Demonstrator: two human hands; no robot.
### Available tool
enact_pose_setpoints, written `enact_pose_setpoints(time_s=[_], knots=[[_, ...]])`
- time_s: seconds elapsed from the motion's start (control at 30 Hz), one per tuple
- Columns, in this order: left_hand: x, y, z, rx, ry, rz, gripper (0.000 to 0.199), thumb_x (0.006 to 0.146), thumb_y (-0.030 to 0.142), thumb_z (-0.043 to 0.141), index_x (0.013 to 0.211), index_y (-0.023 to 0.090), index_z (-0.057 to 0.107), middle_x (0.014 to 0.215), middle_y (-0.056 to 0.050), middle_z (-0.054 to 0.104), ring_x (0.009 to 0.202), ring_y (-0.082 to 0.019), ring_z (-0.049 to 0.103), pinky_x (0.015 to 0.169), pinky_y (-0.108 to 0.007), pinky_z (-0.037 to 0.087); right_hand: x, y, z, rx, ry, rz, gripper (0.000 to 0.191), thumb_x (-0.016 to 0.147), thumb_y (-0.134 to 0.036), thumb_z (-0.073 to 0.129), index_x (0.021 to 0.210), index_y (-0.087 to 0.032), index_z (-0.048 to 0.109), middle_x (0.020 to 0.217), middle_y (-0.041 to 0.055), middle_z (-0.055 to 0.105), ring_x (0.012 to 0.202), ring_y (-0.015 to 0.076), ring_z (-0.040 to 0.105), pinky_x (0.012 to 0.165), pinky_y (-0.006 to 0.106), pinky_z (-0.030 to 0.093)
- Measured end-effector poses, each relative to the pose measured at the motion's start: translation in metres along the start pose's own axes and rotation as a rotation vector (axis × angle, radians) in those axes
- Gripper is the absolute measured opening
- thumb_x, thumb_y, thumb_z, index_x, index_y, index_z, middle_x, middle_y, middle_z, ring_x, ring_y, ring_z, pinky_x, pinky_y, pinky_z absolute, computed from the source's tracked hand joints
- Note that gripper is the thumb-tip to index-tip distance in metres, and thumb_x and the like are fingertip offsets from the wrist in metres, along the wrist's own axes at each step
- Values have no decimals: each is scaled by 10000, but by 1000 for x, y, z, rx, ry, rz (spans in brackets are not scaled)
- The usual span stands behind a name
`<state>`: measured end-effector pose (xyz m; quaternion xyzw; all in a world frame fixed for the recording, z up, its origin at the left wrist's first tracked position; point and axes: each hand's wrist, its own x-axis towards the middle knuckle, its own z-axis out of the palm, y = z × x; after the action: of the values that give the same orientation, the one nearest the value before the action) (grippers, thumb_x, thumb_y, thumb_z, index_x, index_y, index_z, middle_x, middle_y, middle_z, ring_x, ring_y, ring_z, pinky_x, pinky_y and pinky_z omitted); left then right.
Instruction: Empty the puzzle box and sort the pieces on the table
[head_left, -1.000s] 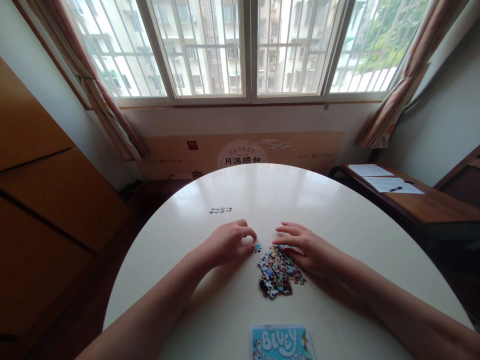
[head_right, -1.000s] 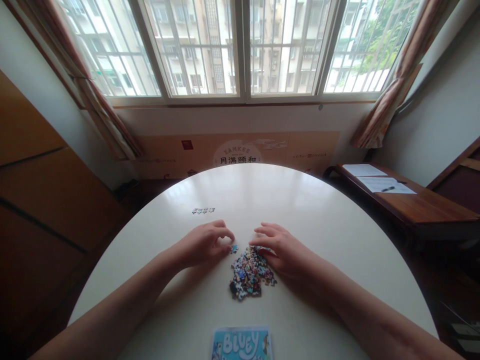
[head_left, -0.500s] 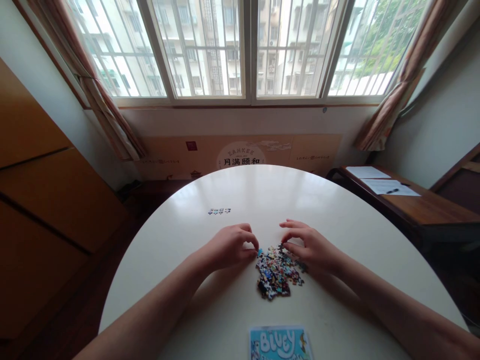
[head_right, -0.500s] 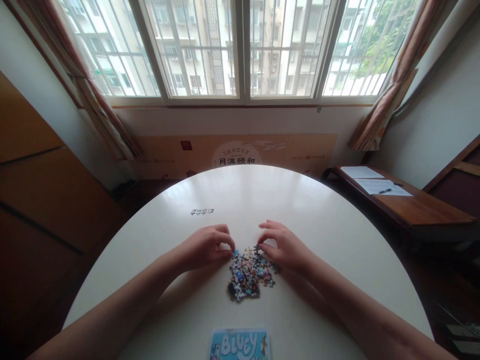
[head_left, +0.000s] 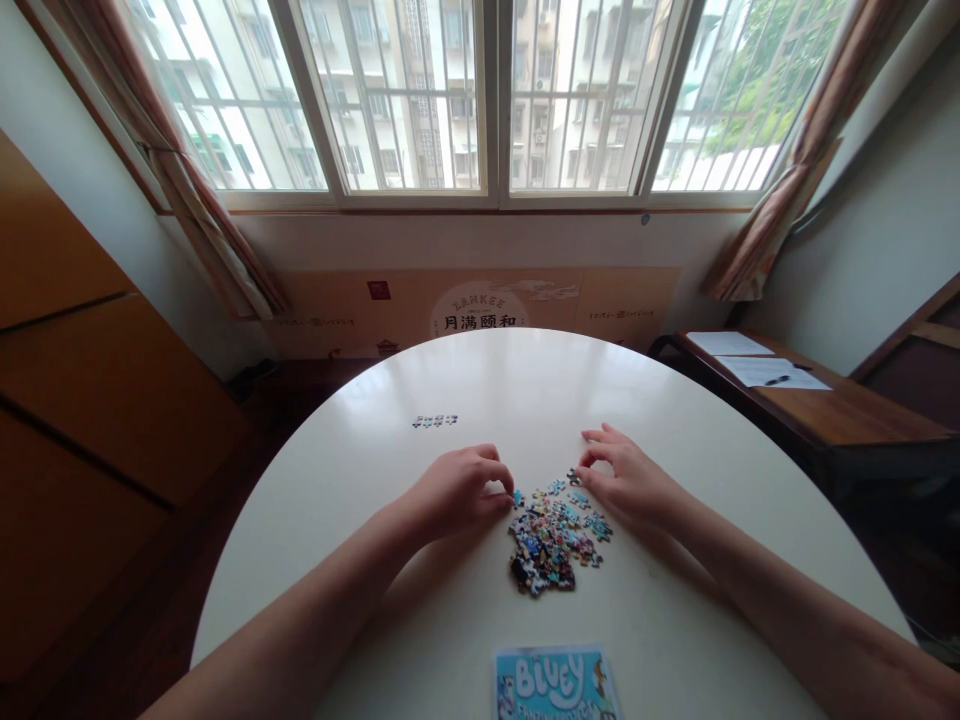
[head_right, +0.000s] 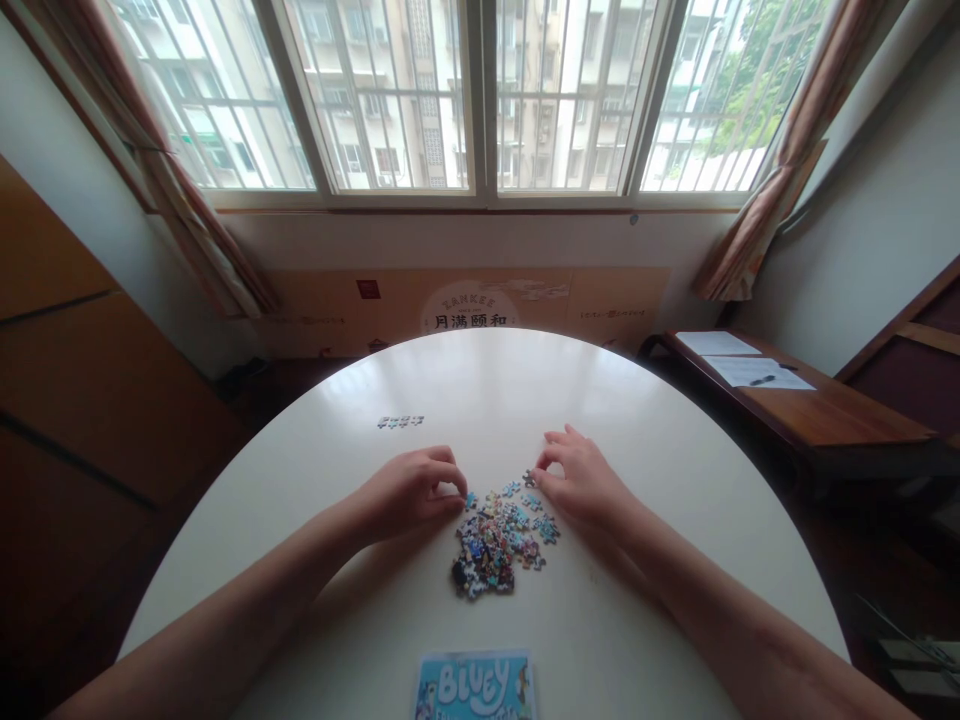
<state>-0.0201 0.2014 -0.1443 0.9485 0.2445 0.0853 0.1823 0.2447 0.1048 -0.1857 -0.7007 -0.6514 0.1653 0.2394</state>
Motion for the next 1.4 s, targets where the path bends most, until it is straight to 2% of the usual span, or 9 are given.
enact_pose_setpoints(time_s=[0.17, 0.3, 0.4, 0.5, 0.63, 0.73, 0.93, 1.13, 1.4], knots=[[2, -6, 5, 43, 81, -90, 82, 823, 262, 673, 856, 258, 748, 966, -8, 669, 756, -163, 623, 701, -297, 468, 0, 4, -4, -119, 31, 44, 223, 869, -377, 646, 825, -164, 699, 1480, 119, 452, 1490, 378, 209, 1168, 660, 179], [5, -7, 11, 75, 112, -129, 78, 839, 281, 658, 849, 238, 723, 948, -17, 662, 789, -185, 626, 697, -305, 463, -2, 0, -5, -117, 47, 34, 181, 874, -341, 632, 917, -183, 708, 1495, 109, 436, 1496, 349, 212, 1183, 631, 204], [7, -4, 14, 101, 133, -145, 82, 853, 287, 650, 849, 226, 705, 931, -25, 662, 817, -200, 629, 699, -310, 462, -4, -2, -6, -81, 65, -55, 164, 884, -237, 587, 963, -215, 729, 1510, 77, 419, 1507, 300, 209, 1199, 584, 244], [7, -5, 17, 102, 156, -126, 76, 858, 286, 650, 853, 228, 698, 935, -20, 663, 826, -200, 631, 705, -309, 465, -7, -4, -9, -62, 51, -192, 231, 876, -156, 549, 891, -258, 756, 1523, 5, 403, 1512, 272, 202, 1198, 566, 276], [7, -10, 18, 74, 186, -87, 70, 854, 258, 656, 886, 239, 715, 953, -12, 665, 816, -188, 635, 710, -307, 471, -13, -7, -17, -93, -36, -359, 202, 874, -217, 607, 919, -328, 768, 1535, -53, 383, 1511, 275, 201, 1201, 587, 256], [7, -13, 20, 61, 212, -74, 168, 858, 226, 649, 994, 267, 738, 985, -13, 674, 805, -178, 639, 722, -310, 483, -16, -8, -22, -124, -74, -414, 173, 861, -280, 656, 979, -350, 761, 1536, -50, 384, 1507, 292, 209, 1193, 609, 248], [7, -15, 22, 65, 185, 13, 224, 861, 193, 660, 1004, 319, 777, 967, -18, 687, 838, -182, 641, 744, -312, 494, -14, -3, -24, -161, -86, -408, 172, 841, -354, 706, 1003, -358, 763, 1530, -35, 398, 1492, 330, 238, 1182, 632, 234], [7, -12, 20, 55, 153, 64, 216, 866, 195, 681, 1004, 325, 784, 954, -24, 686, 843, -179, 633, 739, -306, 497, -15, -8, -22, -227, -90, -380, 159, 874, -310, 657, 983, -366, 758, 1509, -57, 428, 1490, 335, 241, 1170, 671, 193], [5, 1, 17, 63, 93, 128, 223, 868, 212, 688, 1029, 332, 785, 923, -33, 682, 840, -179, 629, 708, -296, 492, -16, -14, -20, -215, -125, -353, 151, 886, -292, 602, 980, -287, 720, 1504, -19, 439, 1498, 312, 227, 1185, 641, 190]])
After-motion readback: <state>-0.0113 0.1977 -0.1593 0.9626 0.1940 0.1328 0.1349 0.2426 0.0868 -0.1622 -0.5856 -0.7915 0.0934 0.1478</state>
